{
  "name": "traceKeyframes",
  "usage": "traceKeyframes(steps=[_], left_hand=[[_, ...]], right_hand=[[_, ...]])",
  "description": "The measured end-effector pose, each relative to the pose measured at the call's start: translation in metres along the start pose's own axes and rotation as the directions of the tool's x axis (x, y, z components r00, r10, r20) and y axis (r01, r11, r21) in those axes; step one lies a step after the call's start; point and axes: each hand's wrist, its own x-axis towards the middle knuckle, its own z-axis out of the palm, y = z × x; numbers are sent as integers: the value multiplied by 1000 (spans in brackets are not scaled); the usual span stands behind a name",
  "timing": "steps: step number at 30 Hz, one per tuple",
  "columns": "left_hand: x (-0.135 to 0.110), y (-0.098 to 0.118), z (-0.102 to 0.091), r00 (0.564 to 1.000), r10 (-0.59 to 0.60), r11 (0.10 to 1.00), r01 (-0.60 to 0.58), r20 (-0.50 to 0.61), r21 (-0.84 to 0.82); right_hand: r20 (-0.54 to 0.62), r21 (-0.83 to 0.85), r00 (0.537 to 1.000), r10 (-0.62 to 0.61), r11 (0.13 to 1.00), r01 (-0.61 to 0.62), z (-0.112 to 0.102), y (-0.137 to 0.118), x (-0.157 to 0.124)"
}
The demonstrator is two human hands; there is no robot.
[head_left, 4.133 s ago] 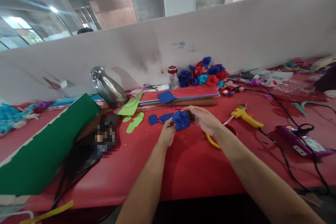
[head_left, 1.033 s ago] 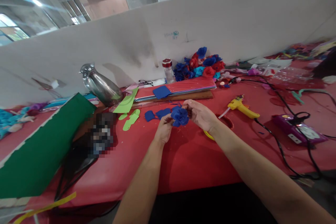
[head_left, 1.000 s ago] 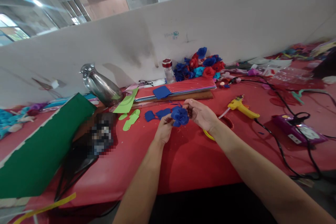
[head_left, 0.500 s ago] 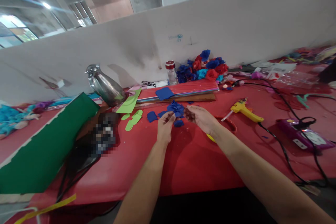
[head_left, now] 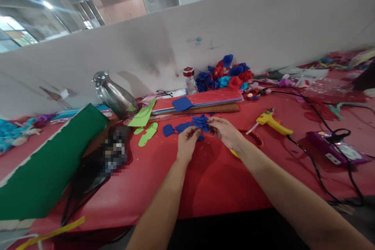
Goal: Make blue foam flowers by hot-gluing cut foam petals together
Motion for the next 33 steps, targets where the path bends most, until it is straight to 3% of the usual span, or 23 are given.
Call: traceKeyframes(steps=[7, 12, 16, 19, 23, 27, 33], left_hand=[[-1, 3, 0, 987, -150, 985, 154, 52, -79], [-2, 7, -1, 938, -323, 918, 342, 125, -200], [-3, 7, -2, 915, -361, 894, 394, 179, -212], [-2, 4, -2, 938, -314, 922, 339, 148, -190], [1, 0, -2, 991, -132, 988, 131, -5, -79], [4, -1, -5, 998, -12, 999, 10, -56, -35], [4, 0, -5, 995, 69, 997, -68, -70, 25]], right_hand=[[-29, 21, 1000, 3, 1000, -2, -3, 3, 3], [-17, 31, 999, 30, 999, -30, -3, 4, 4], [-12, 43, 998, 58, 997, -58, -3, 3, 4], [-30, 73, 997, 67, 995, -65, -2, 1, 2], [32, 65, 999, 32, 997, -34, 1, -4, -3], [137, 9, 990, -18, 1000, 17, 6, -7, -9], [153, 0, 978, -138, 990, 140, 9, -5, -11]])
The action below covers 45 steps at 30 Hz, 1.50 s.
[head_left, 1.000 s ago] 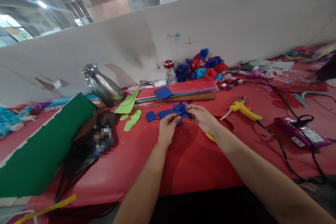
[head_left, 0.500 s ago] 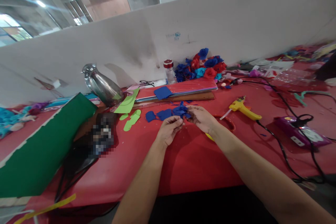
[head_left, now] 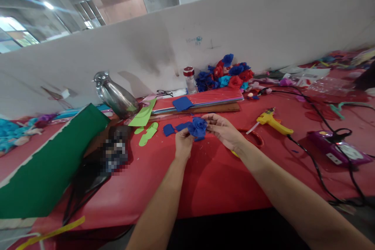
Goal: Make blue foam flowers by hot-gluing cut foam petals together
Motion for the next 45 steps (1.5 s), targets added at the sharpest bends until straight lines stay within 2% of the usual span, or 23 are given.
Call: traceKeyframes(steps=[9, 23, 25, 28, 30, 31, 34, 36, 37, 39, 42, 45], left_hand=[[-1, -1, -3, 998, 68, 995, -69, 16, 66], [-1, -5, -1, 996, 3, 1000, -5, 95, 24], [1, -5, -3, 999, -8, 1000, 7, 46, 1], [7, -5, -6, 993, -24, 996, 13, -116, -92], [11, -3, -9, 976, -24, 990, -7, -218, -139], [13, -2, -11, 966, -18, 988, -22, -259, -152], [16, 1, -13, 944, 2, 987, -55, -331, -150], [16, 2, -13, 935, 14, 988, -67, -355, -137], [16, 3, -13, 932, 18, 989, -70, -362, -131], [16, 2, -13, 928, 20, 990, -71, -372, -123], [16, 1, -14, 923, 8, 990, -60, -384, -125], [17, 0, -16, 917, -6, 990, -51, -398, -133]], right_hand=[[40, -33, 999, 3, 999, -2, -2, 1, -1], [29, -90, 996, -83, 992, 86, -2, 4, 1], [-29, -108, 995, -95, 990, 91, -6, 6, 3], [-145, -251, 981, -129, 964, 90, -15, 12, 9], [-153, -467, 972, -178, 880, 88, -20, 16, 13], [-113, -598, 973, -200, 796, 95, -21, 18, 14], [97, -900, 974, -205, 399, 174, -19, 26, 12], [206, -961, 964, -170, 150, 232, -16, 30, 9], [236, -967, 961, -143, 61, 246, -14, 32, 8], [256, -967, 964, -74, -42, 253, -12, 34, 6], [239, -967, 971, -17, -100, 236, -11, 35, 5], [219, -966, 975, -23, -145, 214, -11, 34, 6]])
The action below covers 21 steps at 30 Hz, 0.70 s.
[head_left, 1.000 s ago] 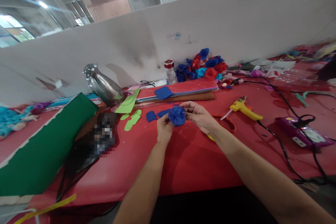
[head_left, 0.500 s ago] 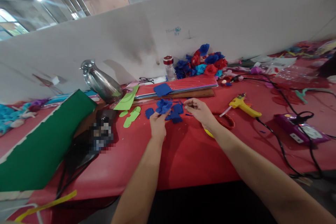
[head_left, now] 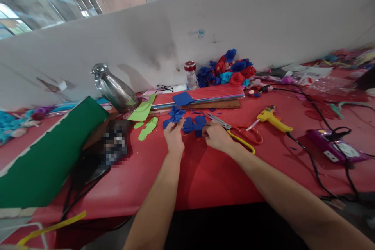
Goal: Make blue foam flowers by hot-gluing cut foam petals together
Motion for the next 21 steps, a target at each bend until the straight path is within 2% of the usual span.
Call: traceKeyframes(steps=[7, 10, 13, 17, 21], left_hand=[[1, -2, 0, 1000, 9, 1000, -9, 11, 13], [2, -5, 0, 999, 7, 1000, -7, 41, 9], [3, -7, 1, 998, -16, 1000, 15, 67, 14], [4, -8, 1, 998, -21, 1000, 20, 57, 18], [6, -9, -1, 1000, -7, 1000, 7, 10, -10]], right_hand=[[-129, 71, 990, 52, 997, -43, 2, 5, 3], [-205, 89, 976, 74, 994, -57, -6, 17, 3], [-262, 85, 951, 165, 985, -147, -19, 34, 3], [-162, 32, 954, 254, 967, -252, -25, 40, 7], [-34, -66, 981, 192, 979, -194, -18, 20, 20]])
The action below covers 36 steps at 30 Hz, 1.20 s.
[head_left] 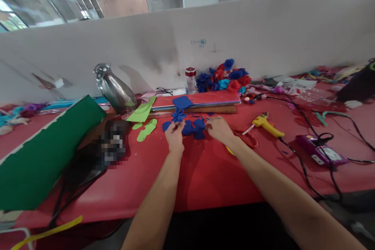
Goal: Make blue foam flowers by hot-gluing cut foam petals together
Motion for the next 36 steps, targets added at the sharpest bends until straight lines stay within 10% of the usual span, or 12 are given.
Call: traceKeyframes(steps=[9, 22, 27, 36], left_hand=[[8, -7, -3, 998, 31, 999, -33, -51, -25], [-1, -6, 3, 998, -28, 999, 30, 56, -34], [-3, -4, 5, 994, -75, 996, 79, 85, -42], [-8, -5, 6, 980, -58, 997, 66, 191, -37]], right_hand=[[-15, 47, 997, -76, 996, 77, 26, -59, 28], [-184, 189, 977, -108, 972, 143, 32, -53, 29], [-365, 576, 925, 102, 806, 138, 28, -33, 19], [-261, 885, 901, 347, 458, 80, 41, -14, 11]])
